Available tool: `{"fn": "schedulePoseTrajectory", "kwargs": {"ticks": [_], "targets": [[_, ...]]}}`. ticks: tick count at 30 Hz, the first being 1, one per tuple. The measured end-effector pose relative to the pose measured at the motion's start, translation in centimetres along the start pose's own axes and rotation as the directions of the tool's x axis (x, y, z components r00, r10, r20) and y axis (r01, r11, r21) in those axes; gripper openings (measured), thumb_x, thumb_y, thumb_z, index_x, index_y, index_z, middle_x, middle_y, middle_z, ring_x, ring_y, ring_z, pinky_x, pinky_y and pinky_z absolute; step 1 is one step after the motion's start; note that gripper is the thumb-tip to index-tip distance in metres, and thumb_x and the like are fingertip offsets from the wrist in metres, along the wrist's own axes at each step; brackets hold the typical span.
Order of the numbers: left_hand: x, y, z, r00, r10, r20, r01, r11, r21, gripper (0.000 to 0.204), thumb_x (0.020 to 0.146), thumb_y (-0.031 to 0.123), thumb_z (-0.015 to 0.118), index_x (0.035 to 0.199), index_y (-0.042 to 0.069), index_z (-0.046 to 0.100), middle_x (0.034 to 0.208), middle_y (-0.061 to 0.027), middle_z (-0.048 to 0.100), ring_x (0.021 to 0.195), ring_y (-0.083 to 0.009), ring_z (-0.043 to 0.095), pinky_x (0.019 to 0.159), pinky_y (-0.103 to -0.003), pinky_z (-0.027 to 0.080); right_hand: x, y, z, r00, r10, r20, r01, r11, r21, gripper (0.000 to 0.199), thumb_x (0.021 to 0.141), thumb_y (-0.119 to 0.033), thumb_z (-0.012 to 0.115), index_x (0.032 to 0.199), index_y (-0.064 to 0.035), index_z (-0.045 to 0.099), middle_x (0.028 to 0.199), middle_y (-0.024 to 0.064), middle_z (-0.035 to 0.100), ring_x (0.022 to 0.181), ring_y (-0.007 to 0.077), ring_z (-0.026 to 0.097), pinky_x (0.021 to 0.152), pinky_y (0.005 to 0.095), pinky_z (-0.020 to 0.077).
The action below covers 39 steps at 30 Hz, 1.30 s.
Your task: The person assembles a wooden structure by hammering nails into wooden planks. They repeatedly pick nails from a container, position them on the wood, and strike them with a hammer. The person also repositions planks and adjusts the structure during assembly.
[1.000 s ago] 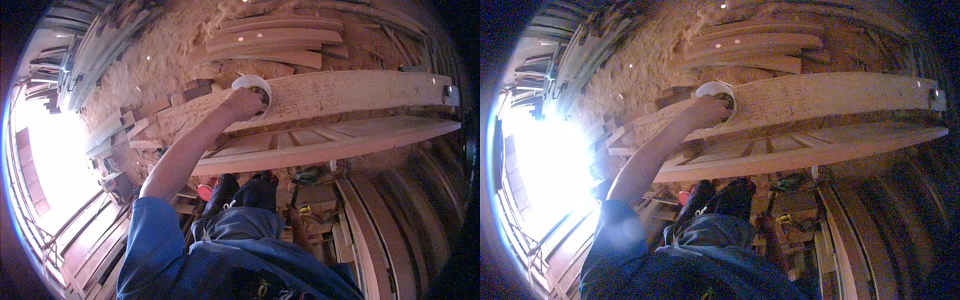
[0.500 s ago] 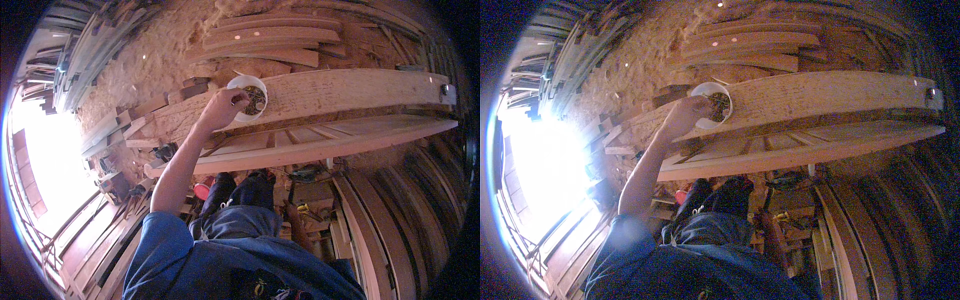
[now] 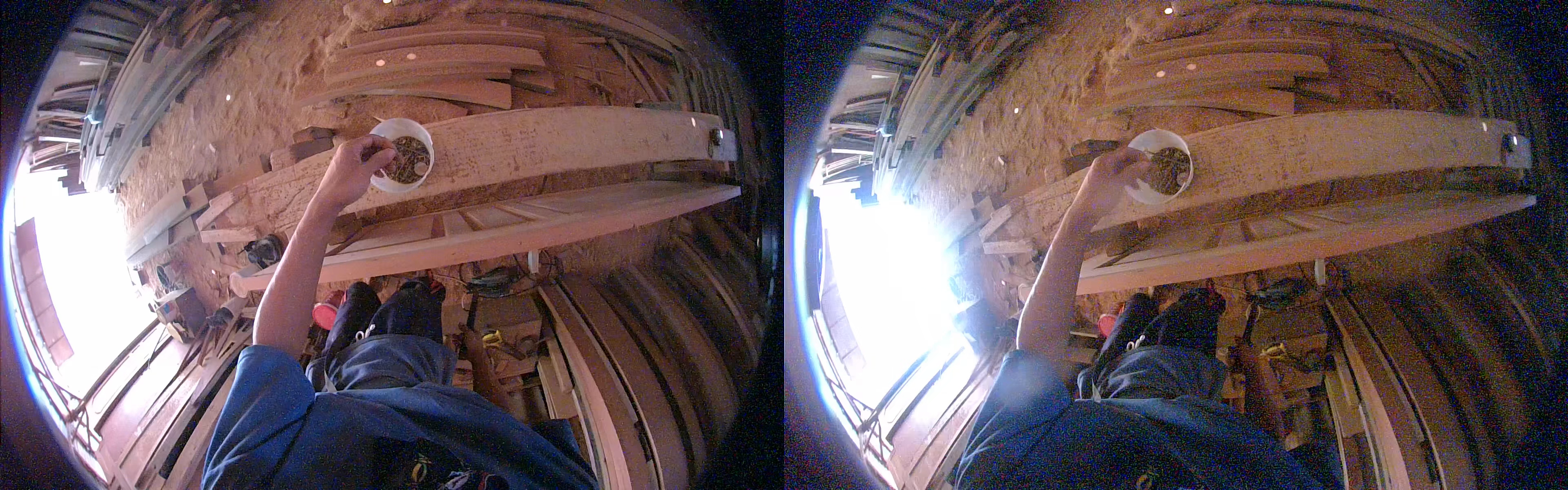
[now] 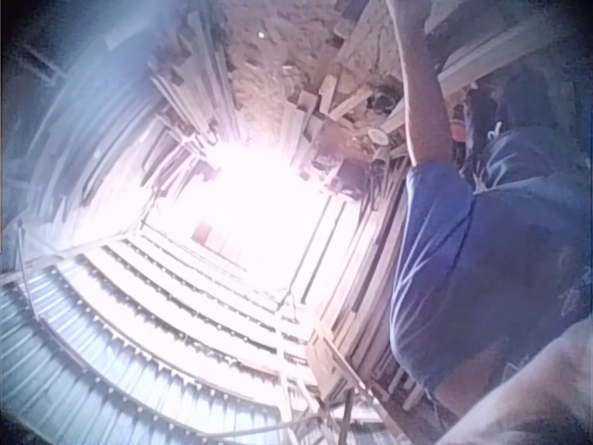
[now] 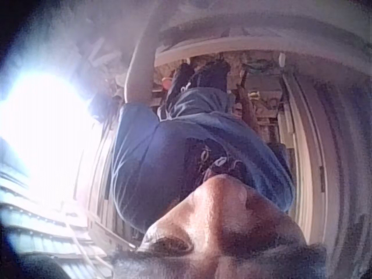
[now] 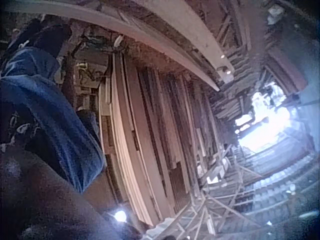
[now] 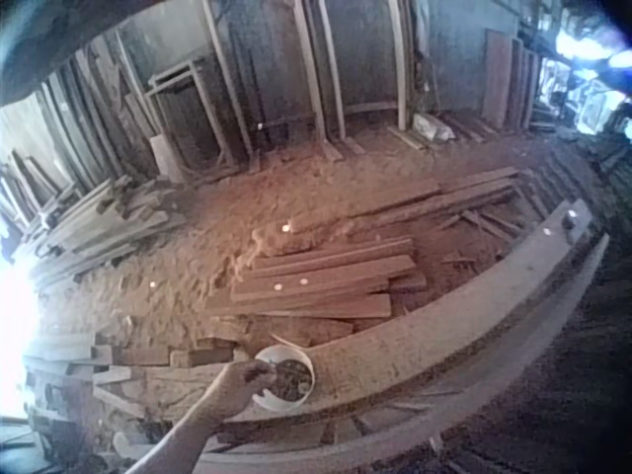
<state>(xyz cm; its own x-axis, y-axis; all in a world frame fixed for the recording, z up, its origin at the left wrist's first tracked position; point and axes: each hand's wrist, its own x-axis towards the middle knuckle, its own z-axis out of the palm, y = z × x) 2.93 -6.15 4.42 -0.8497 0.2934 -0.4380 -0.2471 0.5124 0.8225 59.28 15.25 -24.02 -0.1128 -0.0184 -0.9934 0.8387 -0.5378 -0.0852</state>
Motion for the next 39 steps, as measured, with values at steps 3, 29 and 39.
{"fn": "schedulePoseTrajectory", "kwargs": {"ticks": [3,29,39], "targets": [[-0.8,-0.2,-0.1,1.0,0.022,0.014,-0.02,0.991,-0.129,0.02,0.097,0.014,0.062,0.106,-0.003,0.065,0.087,-0.0063,0.071,0.076,-0.0123,0.065,0.074,-0.029,0.053,-0.1,0.2,0.1,0.999,0.037,0.014,-0.037,0.999,-0.008,0.035,0.09,-0.034,0.07,0.102,-0.0029,0.059,0.078,0.0141,0.067,0.059,0.0246,0.064,0.05,0.0366,0.0496],[-10.0,-6.4,-1.9,0.981,-0.145,-0.128,0.117,0.972,-0.205,0.011,0.092,0.01,0.068,0.092,0.0,0.065,0.083,-0.0074,0.07,0.076,-0.0139,0.068,0.072,-0.029,0.056,4.1,4.4,-1.0,0.986,0.162,0.042,-0.149,0.962,-0.227,0.047,0.097,-0.041,0.059,0.124,-0.0033,0.056,0.076,0.0077,0.063,0.063,0.021,0.059,0.059,0.0355,0.0492],[-16.6,-17.1,-5.0,1.0,0.004,0.026,0.0,0.987,-0.163,0.014,0.094,0.008,0.061,0.099,-0.004,0.065,0.096,-0.0111,0.074,0.082,-0.0179,0.069,0.076,-0.033,0.055,4.7,12.2,2.6,0.995,-0.062,-0.077,0.054,0.994,-0.093,0.041,0.096,-0.04,0.059,0.115,-0.0043,0.058,0.078,0.0087,0.063,0.064,0.0211,0.059,0.063,0.0357,0.0519]]}}
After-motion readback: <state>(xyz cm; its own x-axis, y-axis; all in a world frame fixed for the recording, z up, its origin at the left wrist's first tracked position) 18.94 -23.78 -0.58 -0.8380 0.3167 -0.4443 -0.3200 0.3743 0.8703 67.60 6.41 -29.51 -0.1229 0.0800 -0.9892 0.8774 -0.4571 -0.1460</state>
